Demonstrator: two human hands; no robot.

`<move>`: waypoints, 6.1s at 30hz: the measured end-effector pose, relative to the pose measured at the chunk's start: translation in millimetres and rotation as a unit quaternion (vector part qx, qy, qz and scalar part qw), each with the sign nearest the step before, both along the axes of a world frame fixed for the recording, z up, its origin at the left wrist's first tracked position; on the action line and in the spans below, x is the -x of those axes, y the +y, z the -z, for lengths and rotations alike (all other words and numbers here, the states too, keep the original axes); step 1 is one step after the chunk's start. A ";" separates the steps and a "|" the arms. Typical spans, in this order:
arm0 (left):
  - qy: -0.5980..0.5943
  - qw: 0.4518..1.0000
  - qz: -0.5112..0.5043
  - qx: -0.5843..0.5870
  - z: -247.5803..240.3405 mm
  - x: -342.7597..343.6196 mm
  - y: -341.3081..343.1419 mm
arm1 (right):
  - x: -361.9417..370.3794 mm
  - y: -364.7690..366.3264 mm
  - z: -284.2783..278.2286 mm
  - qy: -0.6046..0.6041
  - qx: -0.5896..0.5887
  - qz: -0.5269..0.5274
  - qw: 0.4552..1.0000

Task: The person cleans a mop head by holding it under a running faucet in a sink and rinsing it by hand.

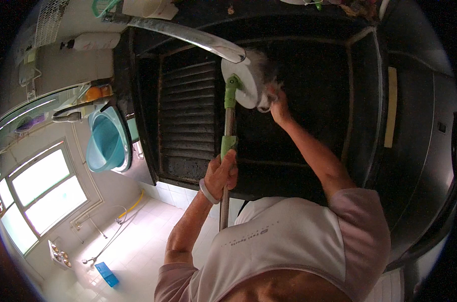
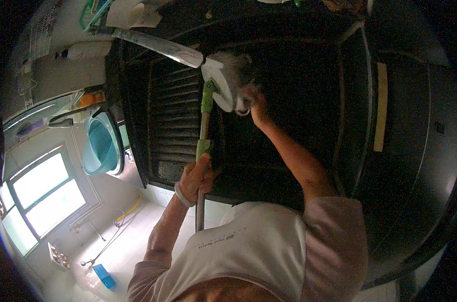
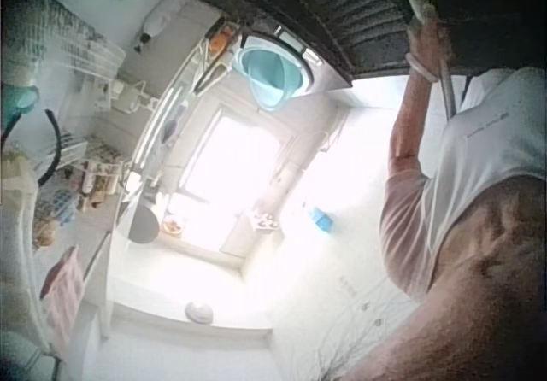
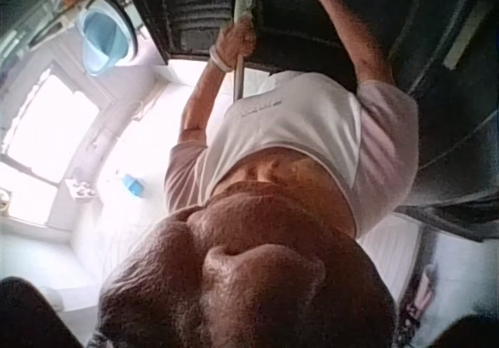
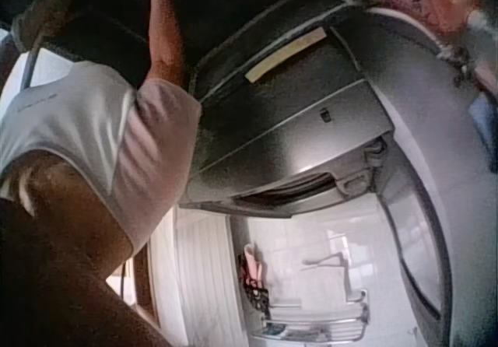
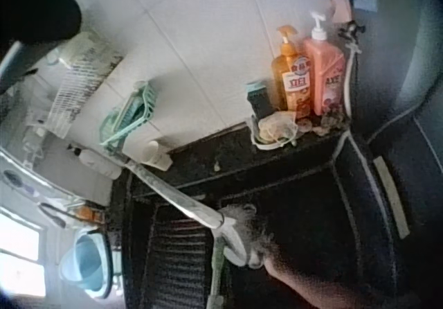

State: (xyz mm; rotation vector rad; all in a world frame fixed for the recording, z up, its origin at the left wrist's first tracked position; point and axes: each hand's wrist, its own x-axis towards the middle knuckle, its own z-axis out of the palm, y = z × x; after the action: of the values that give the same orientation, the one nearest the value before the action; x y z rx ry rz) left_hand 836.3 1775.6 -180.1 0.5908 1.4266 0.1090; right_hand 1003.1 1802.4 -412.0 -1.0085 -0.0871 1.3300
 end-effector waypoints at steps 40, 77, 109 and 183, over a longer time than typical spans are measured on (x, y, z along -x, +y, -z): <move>0.154 0.934 0.210 -0.245 31.8 20.5 -39.7 | -48.7 106.5 -54.7 -0.049 -0.033 -0.253 0.966; 0.211 0.926 0.216 -0.227 12.5 65.6 -37.0 | -49.3 115.5 -51.3 -0.020 0.020 -0.438 0.899; 0.082 0.958 0.154 -0.226 18.8 58.9 -58.8 | -14.8 46.5 -66.1 0.027 -0.038 -0.131 0.990; 0.026 0.995 0.048 -0.082 -17.9 34.3 -48.9 | -22.3 106.8 38.2 -0.092 -0.075 -0.148 0.982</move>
State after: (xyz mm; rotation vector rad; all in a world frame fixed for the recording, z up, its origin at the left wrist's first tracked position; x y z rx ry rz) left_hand 801.9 1726.7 -162.2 0.8010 1.4454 0.1371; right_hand 1025.5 1909.3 -450.2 -1.0142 -0.4880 1.4708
